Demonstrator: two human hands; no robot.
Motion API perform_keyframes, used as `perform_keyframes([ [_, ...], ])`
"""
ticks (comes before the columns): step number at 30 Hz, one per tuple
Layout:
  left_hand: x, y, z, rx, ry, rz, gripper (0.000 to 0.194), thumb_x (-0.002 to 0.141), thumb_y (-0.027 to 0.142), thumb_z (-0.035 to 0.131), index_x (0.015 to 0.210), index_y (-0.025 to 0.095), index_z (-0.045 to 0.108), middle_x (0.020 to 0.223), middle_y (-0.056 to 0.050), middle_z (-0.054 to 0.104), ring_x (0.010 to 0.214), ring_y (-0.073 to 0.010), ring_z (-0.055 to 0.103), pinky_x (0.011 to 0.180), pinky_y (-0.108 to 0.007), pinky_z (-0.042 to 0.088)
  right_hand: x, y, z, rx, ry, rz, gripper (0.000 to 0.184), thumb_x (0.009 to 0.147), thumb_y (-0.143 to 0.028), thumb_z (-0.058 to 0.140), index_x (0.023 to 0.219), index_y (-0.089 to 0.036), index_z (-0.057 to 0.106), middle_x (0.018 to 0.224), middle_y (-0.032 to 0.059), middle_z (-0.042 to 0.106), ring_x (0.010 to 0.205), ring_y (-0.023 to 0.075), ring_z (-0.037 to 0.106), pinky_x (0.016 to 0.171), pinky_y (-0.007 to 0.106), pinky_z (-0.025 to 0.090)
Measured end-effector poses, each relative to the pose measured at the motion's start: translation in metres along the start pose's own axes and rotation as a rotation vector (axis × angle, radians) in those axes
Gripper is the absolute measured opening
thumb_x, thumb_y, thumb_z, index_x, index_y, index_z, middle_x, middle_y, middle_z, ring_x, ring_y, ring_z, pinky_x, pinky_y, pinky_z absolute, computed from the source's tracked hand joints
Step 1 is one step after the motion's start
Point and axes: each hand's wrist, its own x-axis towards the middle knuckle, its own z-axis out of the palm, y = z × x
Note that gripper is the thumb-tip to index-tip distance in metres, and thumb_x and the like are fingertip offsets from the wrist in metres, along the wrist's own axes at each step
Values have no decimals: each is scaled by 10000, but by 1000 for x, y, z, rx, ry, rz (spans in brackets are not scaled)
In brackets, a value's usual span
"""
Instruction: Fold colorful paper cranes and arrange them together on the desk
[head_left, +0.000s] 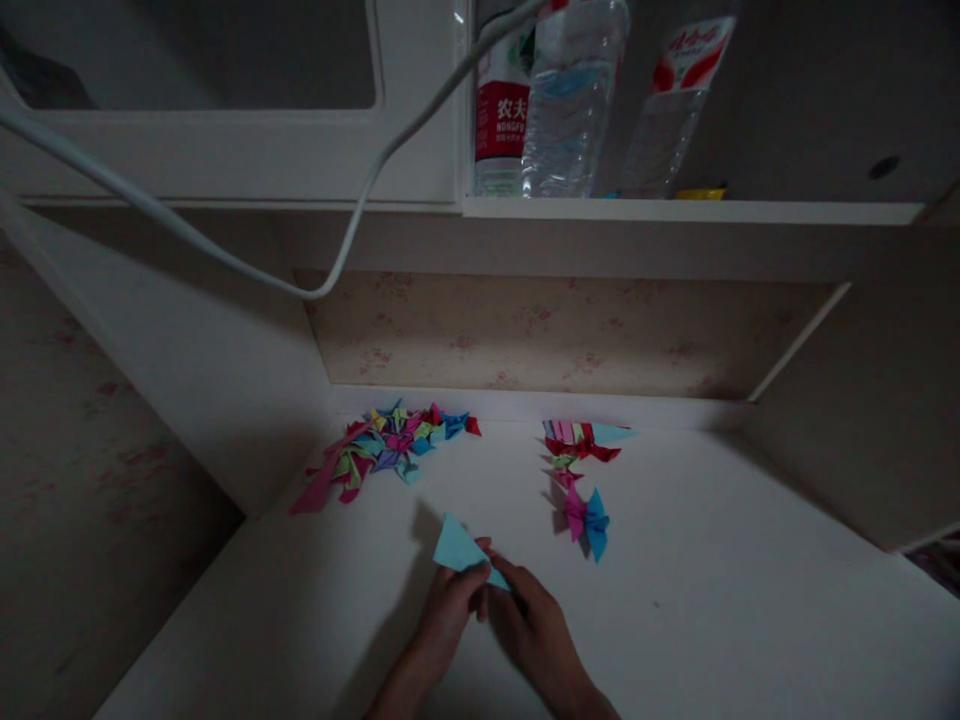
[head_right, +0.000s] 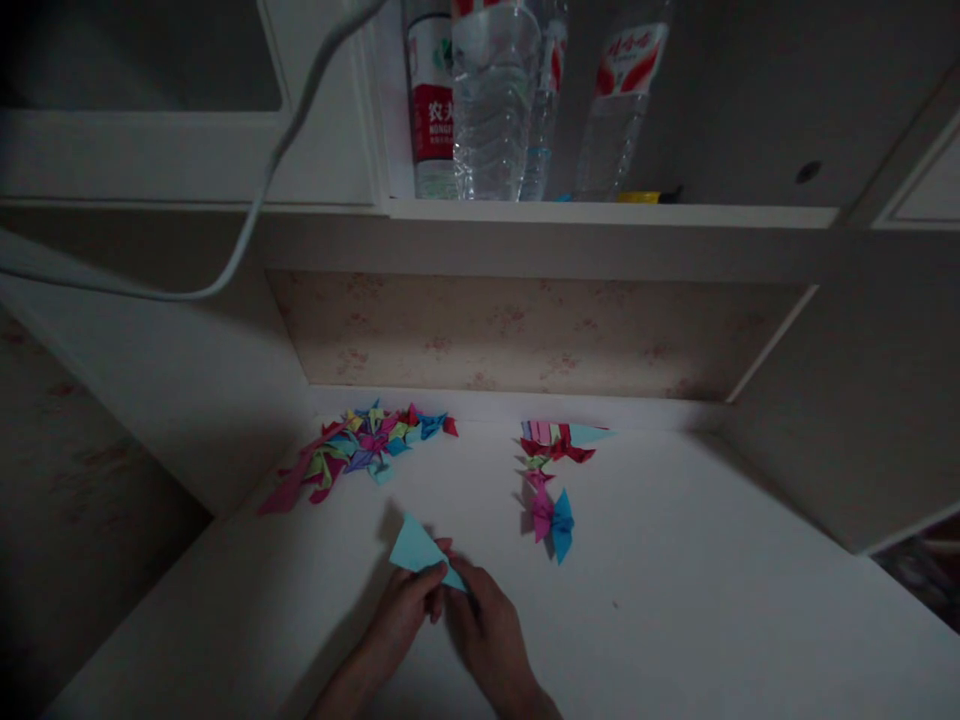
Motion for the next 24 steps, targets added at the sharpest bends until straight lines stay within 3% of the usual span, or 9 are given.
perform_keyframes([
  [3, -5, 5, 1, -8, -23, 1, 438, 690, 309, 740, 1075, 152, 604, 758, 4, 595, 530, -75, 465, 479, -202, 364, 1, -3, -3, 44, 13, 39, 323, 910, -388, 478, 1161, -262, 638, 1078, 55, 680, 982, 216, 606, 891, 313, 445],
  [5, -7, 8, 2, 17, -48, -3, 395, 688, 314, 753, 1021, 160, 609, 749, 13, 586, 548, -75, 471, 494, -198, 369, 2, -2, -5, 116, 39, 136, 325, 902, -438, 482, 1033, -221, 686, 869, 46, 696, 786, 190, 613, 722, 273, 467],
  [8, -7, 9, 3, 62, -103, -4, 302, 701, 329, 749, 907, 153, 615, 634, 50, 520, 511, -70, 441, 480, -195, 359, 1, 7, -6, 292, 77, 284, 376, 866, -506, 518, 790, -168, 664, 541, -22, 544, 483, 114, 448, 465, 223, 329],
  [10, -4, 7, 2, 59, -99, -6, 266, 714, 351, 736, 826, 148, 605, 601, 60, 491, 485, -64, 421, 459, -193, 347, 1, 14, -5, 406, 96, 317, 396, 842, -519, 550, 692, -159, 615, 493, -41, 483, 443, 91, 381, 440, 219, 272],
  [14, 0, 2, 0, 27, -76, -14, 249, 753, 360, 698, 736, 142, 580, 636, 38, 527, 494, -66, 444, 455, -197, 346, 2, 21, -6, 480, 117, 331, 402, 821, -514, 586, 647, -152, 598, 485, -32, 492, 436, 85, 382, 443, 223, 260],
  [24, 1, 1, -2, 48, -62, -17, 236, 755, 350, 695, 717, 128, 623, 659, 2, 600, 519, -82, 477, 488, -209, 365, 4, 18, -5, 660, 160, 352, 346, 753, -470, 689, 646, -151, 610, 481, -40, 488, 423, 69, 367, 425, 214, 228],
])
